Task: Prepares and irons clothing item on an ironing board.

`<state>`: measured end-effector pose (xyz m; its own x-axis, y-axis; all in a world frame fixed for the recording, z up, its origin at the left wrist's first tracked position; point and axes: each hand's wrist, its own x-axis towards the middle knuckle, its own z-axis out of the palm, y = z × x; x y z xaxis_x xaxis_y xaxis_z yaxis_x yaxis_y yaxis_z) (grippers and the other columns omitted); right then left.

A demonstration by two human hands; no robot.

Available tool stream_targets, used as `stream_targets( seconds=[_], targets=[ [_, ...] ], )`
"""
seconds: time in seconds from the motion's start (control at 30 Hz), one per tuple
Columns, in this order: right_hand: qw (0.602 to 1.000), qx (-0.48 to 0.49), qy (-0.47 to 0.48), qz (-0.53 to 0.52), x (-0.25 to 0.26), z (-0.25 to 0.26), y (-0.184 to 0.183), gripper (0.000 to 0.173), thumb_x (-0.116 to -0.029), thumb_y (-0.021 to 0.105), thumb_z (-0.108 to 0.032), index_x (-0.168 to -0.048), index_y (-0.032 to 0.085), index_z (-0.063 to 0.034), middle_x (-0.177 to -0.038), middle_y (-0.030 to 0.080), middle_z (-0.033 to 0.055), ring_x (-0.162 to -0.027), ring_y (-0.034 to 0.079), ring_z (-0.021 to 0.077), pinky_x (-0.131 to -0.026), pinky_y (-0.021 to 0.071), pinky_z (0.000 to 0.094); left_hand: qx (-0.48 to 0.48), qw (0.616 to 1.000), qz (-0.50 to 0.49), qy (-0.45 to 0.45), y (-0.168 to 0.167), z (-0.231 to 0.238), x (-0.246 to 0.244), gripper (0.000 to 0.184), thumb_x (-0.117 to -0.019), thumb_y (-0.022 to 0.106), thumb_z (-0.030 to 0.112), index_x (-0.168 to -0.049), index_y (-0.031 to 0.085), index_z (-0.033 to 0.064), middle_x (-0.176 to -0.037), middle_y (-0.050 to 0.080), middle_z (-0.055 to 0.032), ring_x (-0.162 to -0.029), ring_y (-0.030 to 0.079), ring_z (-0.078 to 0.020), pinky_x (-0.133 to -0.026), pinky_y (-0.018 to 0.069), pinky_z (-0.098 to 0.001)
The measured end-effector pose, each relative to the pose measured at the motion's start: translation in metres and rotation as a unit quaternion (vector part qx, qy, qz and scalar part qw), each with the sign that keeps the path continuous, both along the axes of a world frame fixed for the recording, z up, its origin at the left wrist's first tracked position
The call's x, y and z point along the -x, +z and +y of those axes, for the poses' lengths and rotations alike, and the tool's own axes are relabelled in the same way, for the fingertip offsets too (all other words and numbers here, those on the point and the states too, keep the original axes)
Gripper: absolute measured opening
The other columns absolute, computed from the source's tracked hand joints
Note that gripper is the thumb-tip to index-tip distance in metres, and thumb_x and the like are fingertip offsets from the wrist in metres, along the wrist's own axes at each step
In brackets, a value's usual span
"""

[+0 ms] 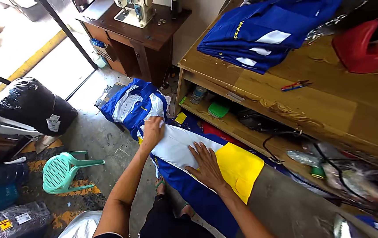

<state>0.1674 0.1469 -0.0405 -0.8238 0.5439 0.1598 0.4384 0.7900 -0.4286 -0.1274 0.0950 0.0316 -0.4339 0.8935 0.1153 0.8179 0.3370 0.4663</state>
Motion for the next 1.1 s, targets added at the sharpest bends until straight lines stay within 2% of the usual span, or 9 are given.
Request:
stream_targets(
  seconds=[0.1,0.2,0.4,0.57,0.63,0.73,0.9,1.0,1.1],
  targets=[
    [1.0,-0.004,-0.007,0.014,0.003,0.004,0.0,0.079,-0.0966,0.039,-0.075,-0.156,0.046,-0.023,-0.163,0.04,0.0118,-0.154,0.03,0.0373,-0.119,0.0198,0.0712,0.162,0.98,-0.015,0.116,0.023,-0.009,0.022,0.063,-0.0974,0.058,0.057,-0.116,0.069,-0.0016,-0.119,0.068,-0.0236,-0.12,0.062,-0.0398,-0.106,0.0455,-0.0571],
    [1.0,-0.014,-0.01,0.013,0.014,0.014,-0.001,0.077,-0.1004,0.031,-0.072,-0.157,0.045,-0.0219,-0.163,0.041,0.0118,-0.154,0.031,0.0368,-0.119,0.0181,0.0716,0.361,0.927,-0.071,0.077,0.035,0.0,0.029,0.085,-0.0896,0.049,0.08,-0.12,0.07,0.0032,-0.126,0.067,-0.0226,-0.124,0.061,-0.039,-0.106,0.0426,-0.0635],
    [0.999,-0.015,-0.031,-0.032,0.02,0.019,-0.006,0.082,-0.0971,0.03,-0.078,-0.161,0.037,-0.0268,-0.167,0.035,0.0078,-0.155,0.027,0.036,-0.12,0.0153,0.0717,0.261,0.965,0.005,0.023,0.007,0.018,0.029,0.04,-0.101,0.059,0.041,-0.109,0.072,0.0033,-0.108,0.073,-0.0197,-0.11,0.068,-0.039,-0.099,0.046,-0.0626],
    [0.999,0.002,-0.029,-0.041,0.021,0.02,-0.006,0.081,-0.0972,0.031,-0.078,-0.161,0.036,-0.0287,-0.168,0.032,0.006,-0.156,0.024,0.0354,-0.121,0.0132,0.0712,0.057,0.991,0.117,0.029,0.007,0.003,0.008,0.03,-0.0999,0.059,0.025,-0.114,0.072,0.0019,-0.118,0.067,-0.0225,-0.118,0.061,-0.0408,-0.106,0.0427,-0.0586],
    [0.998,0.023,-0.026,-0.049,0.022,0.02,-0.003,0.083,-0.0963,0.031,-0.079,-0.162,0.034,-0.0286,-0.169,0.03,0.0057,-0.157,0.022,0.0345,-0.122,0.0117,0.0705,0.018,0.996,0.076,-0.045,0.003,-0.004,-0.026,0.037,-0.1041,0.052,0.03,-0.124,0.071,0.0053,-0.13,0.067,-0.0174,-0.127,0.06,-0.036,-0.111,0.0439,-0.0546],
    [0.996,0.059,-0.043,-0.048,0.006,0.027,0.009,0.092,-0.0907,0.044,-0.081,-0.162,0.035,-0.0237,-0.168,0.031,0.0102,-0.157,0.022,0.0349,-0.122,0.0133,0.0702,0.058,0.985,0.061,-0.147,-0.043,-0.01,-0.051,0.059,-0.1066,0.034,0.056,-0.152,0.052,0.0226,-0.16,0.047,-0.0048,-0.152,0.034,-0.0352,-0.122,0.0192,-0.0654],
    [0.972,-0.025,-0.217,-0.085,-0.155,0.063,0.092,0.075,-0.0902,0.071,-0.041,-0.155,0.046,-0.0123,-0.16,0.04,0.0209,-0.149,0.034,0.0466,-0.115,0.0285,0.0737,0.133,0.976,0.03,-0.168,-0.046,-0.004,-0.042,0.065,-0.1041,0.029,0.064,-0.157,0.044,0.0296,-0.166,0.037,-0.0006,-0.157,0.023,-0.0328,-0.124,0.0113,-0.0647],
    [0.927,0.011,-0.312,-0.206,-0.298,0.068,0.137,0.101,-0.0801,0.084,-0.045,-0.156,0.037,0.0017,-0.156,0.034,0.0391,-0.142,0.029,0.0654,-0.107,0.0226,0.0853,-0.018,0.989,-0.028,-0.145,-0.029,-0.013,-0.036,0.055,-0.0998,0.055,0.047,-0.145,0.06,0.0153,-0.156,0.049,-0.011,-0.151,0.037,-0.0348,-0.123,0.0267,-0.0594],
    [0.889,0.154,-0.293,-0.317,-0.366,0.064,0.166,0.086,-0.0913,0.077,-0.039,-0.151,0.038,0.0095,-0.134,0.05,0.0476,-0.125,0.049,0.0669,-0.101,0.0361,0.0815,-0.135,0.991,0.006,-0.021,0.006,-0.043,-0.024,0.042,-0.0943,0.068,0.03,-0.129,0.069,0.0074,-0.142,0.062,-0.0135,-0.14,0.05,-0.0346,-0.117,0.0386,-0.0571]
  ],
)
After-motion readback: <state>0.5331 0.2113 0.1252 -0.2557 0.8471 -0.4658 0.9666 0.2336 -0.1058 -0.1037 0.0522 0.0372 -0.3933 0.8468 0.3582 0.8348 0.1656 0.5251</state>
